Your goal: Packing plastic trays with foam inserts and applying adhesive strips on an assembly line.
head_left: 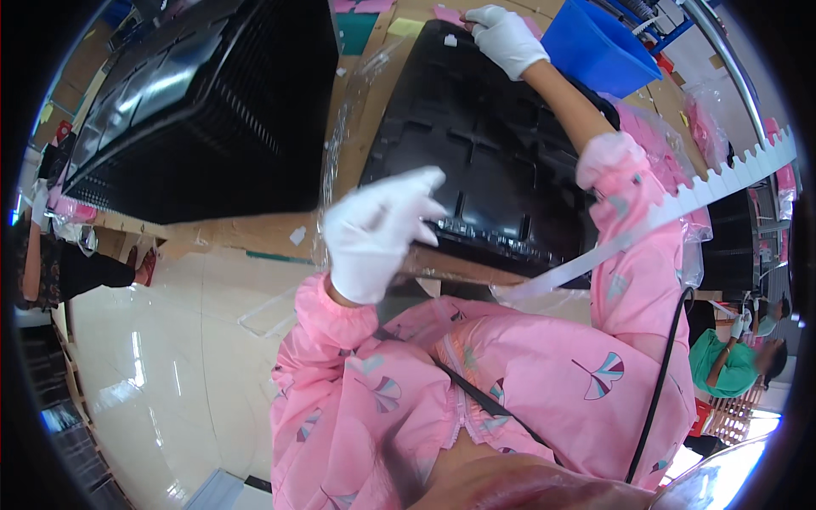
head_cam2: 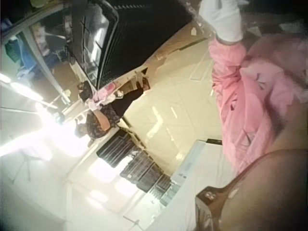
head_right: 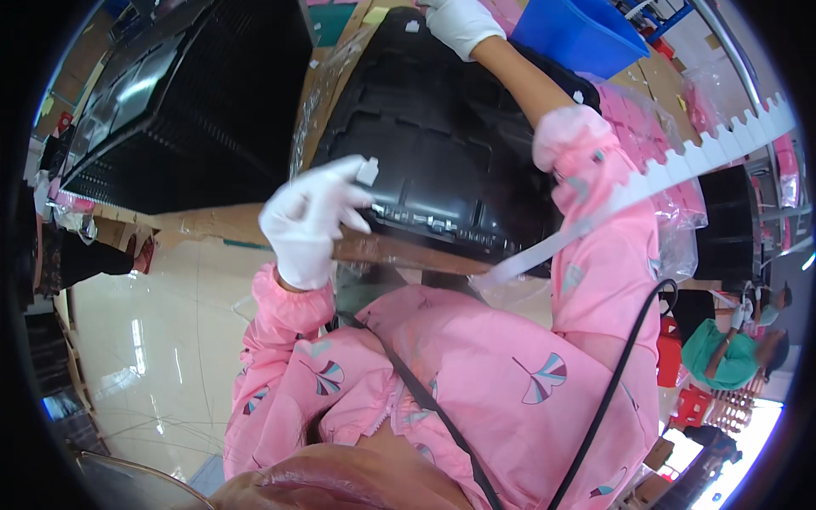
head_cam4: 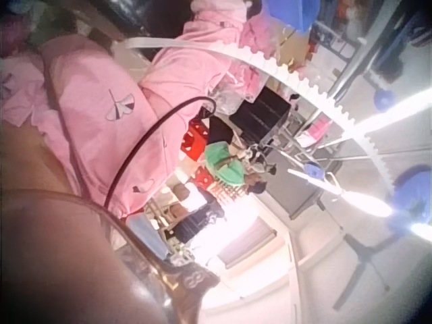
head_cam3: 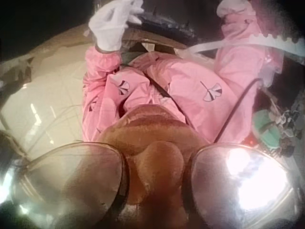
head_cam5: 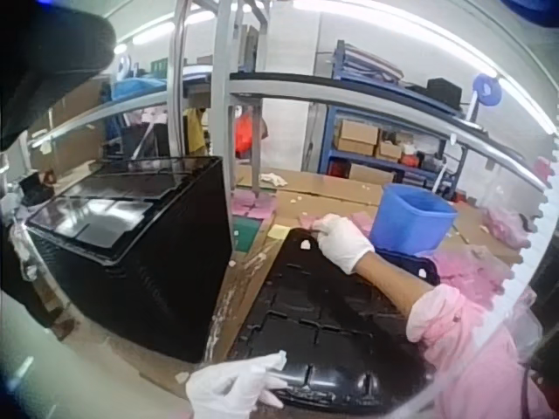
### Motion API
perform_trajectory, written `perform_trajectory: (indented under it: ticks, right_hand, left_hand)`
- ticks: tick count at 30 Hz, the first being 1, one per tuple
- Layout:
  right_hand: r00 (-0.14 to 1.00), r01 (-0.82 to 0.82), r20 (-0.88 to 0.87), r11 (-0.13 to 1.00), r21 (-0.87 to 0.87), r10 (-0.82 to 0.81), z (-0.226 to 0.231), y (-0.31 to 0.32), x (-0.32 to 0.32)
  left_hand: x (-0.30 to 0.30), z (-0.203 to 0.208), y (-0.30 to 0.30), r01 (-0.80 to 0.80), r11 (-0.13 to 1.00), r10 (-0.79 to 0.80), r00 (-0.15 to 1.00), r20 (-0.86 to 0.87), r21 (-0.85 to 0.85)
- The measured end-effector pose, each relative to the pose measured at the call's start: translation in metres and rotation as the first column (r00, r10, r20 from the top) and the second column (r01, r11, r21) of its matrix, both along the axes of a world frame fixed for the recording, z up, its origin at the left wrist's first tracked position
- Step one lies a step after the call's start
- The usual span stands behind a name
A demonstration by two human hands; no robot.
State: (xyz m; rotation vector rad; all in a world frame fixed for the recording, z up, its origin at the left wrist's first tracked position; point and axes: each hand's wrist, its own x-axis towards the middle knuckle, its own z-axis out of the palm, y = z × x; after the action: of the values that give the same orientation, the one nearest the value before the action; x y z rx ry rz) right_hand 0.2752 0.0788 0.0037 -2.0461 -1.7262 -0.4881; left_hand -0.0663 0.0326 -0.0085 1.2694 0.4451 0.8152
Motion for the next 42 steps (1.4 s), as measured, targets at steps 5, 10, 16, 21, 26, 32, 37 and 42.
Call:
perform_trajectory:
  ticks: [5, 10, 16, 21, 26, 32, 37, 42]
  right_hand:
    - [0.903, -0.232, -0.376, 0.973, -0.017, 0.209, 0.010, -0.095, -0.121]
    - [0.886, -0.160, -0.460, 0.970, -0.182, 0.060, -0.005, -0.112, -0.171]
    - [0.943, -0.067, -0.334, 0.968, -0.243, -0.019, -0.007, -0.111, -0.184]
    - [0.961, 0.023, -0.255, 0.950, -0.312, -0.107, -0.002, -0.108, -0.194]
    - [0.964, 0.088, -0.193, 0.909, -0.406, -0.180, 0.007, -0.105, -0.203]
    - [0.974, 0.115, -0.125, 0.892, -0.438, -0.187, 0.008, -0.104, -0.207]
    - [0.982, 0.115, -0.110, 0.951, -0.288, -0.153, -0.009, -0.109, -0.201]
    - [0.968, 0.143, -0.137, 0.908, -0.393, -0.212, 0.004, -0.106, -0.209]
  left_hand:
    - [-0.019, -0.019, 0.009, -0.128, 0.980, 0.143, 0.985, 0.093, -0.156]
    - [-0.027, -0.034, -0.007, -0.093, 0.956, 0.133, 0.982, 0.131, -0.277]
    - [-0.037, -0.034, -0.017, -0.086, 0.960, 0.120, 0.986, 0.115, -0.267]
    - [-0.042, -0.038, -0.018, -0.081, 0.953, 0.124, 0.984, 0.132, -0.290]
    - [-0.044, -0.038, -0.017, -0.082, 0.956, 0.121, 0.985, 0.125, -0.281]
    - [-0.045, -0.039, -0.016, -0.063, 0.958, 0.100, 0.988, 0.119, -0.279]
    - [-0.047, -0.040, -0.016, -0.076, 0.960, 0.107, 0.989, 0.105, -0.271]
    - [-0.047, -0.042, -0.014, -0.076, 0.958, 0.108, 0.989, 0.103, -0.275]
